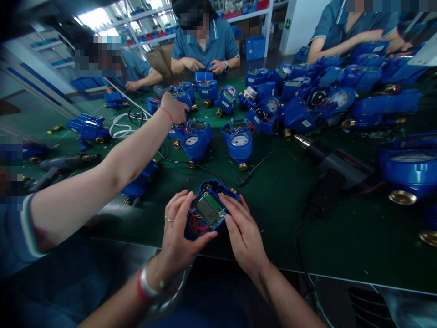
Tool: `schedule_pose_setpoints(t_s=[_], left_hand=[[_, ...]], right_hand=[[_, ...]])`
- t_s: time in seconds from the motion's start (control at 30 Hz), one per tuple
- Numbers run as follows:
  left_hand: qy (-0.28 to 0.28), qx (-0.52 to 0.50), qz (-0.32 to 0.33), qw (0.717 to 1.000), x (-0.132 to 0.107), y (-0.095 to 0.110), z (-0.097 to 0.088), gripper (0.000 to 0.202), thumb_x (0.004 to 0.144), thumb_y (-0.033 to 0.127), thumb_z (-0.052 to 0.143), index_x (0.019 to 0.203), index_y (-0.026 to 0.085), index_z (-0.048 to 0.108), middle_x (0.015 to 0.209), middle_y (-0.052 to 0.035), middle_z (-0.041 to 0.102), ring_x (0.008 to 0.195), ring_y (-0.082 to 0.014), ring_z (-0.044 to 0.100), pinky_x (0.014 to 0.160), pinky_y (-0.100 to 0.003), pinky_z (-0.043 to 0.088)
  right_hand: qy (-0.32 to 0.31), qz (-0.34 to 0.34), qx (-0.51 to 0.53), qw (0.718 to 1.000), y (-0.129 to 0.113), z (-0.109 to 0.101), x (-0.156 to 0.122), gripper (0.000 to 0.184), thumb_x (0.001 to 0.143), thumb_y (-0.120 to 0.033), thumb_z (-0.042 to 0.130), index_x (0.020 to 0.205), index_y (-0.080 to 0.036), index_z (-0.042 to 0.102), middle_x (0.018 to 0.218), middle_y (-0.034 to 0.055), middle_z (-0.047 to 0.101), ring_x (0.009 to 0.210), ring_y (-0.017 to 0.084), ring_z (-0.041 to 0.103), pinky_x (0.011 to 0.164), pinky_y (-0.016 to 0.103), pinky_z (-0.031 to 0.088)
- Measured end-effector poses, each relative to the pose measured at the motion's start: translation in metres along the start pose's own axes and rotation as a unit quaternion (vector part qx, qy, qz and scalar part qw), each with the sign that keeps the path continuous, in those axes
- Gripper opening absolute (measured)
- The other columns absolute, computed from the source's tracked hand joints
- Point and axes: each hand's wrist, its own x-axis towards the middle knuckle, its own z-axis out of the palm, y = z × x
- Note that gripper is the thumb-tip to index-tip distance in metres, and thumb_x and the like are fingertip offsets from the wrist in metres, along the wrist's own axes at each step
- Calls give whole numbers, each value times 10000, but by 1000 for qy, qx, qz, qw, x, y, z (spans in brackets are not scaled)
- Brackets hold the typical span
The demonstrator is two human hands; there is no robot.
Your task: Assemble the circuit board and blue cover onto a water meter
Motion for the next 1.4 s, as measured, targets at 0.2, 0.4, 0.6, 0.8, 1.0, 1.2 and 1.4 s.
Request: schedule_pose_setpoints(t_s=[0.2,0.4,0.6,0.8,1.0,1.2,1.4], left_hand=[[0,0,-2,1000,-1,0,1,852,696,399,750,1380,129,320,1231,-149,459,1247,-313,374,1062,-525,321],[6,3,1,1000,-1,-1,1,857,684,418,755,1365,107,338,1223,-153,463,1235,-313,389,1069,-525,314],[13,-2,2,1000,0,0,3,868,684,424,754,1371,110,326,1240,-161,452,1232,-311,394,1070,-529,310],[22,-6,5,1000,0,-1,3,877,677,431,758,1373,116,326,1237,-159,455,1227,-313,395,1065,-534,312],[24,-6,3,1000,0,-1,3,866,684,434,752,1379,145,324,1228,-149,462,1224,-321,401,1051,-546,324],[28,0,5,1000,0,0,4,857,690,436,746,1382,157,324,1220,-145,469,1216,-323,410,1038,-542,343],[27,1,9,1000,-1,-2,5,862,686,429,752,1378,139,327,1222,-149,465,1222,-322,401,1048,-536,332]], right_hand=[[-2,1,0,1000,2,1,1,404,949,-212,389,1337,-309,442,1360,-23,480,1274,143,405,1157,408,176],[1,4,-1,1000,0,1,1,403,949,-214,386,1335,-317,443,1361,-31,477,1275,140,404,1157,399,177],[3,8,-3,1000,-1,1,0,403,950,-214,381,1336,-313,442,1363,-28,476,1280,144,398,1158,401,173],[3,14,-3,1000,0,1,1,398,950,-221,380,1332,-312,447,1365,-21,475,1280,155,400,1154,426,180],[6,7,-5,1000,2,2,0,407,946,-222,381,1338,-316,439,1366,-7,478,1277,176,407,1145,473,185],[9,9,1,1000,1,3,1,403,945,-231,377,1335,-303,448,1367,8,477,1277,191,410,1145,495,178],[7,10,-4,1000,2,3,0,421,942,-213,386,1344,-330,429,1379,-19,464,1292,169,391,1155,453,171]])
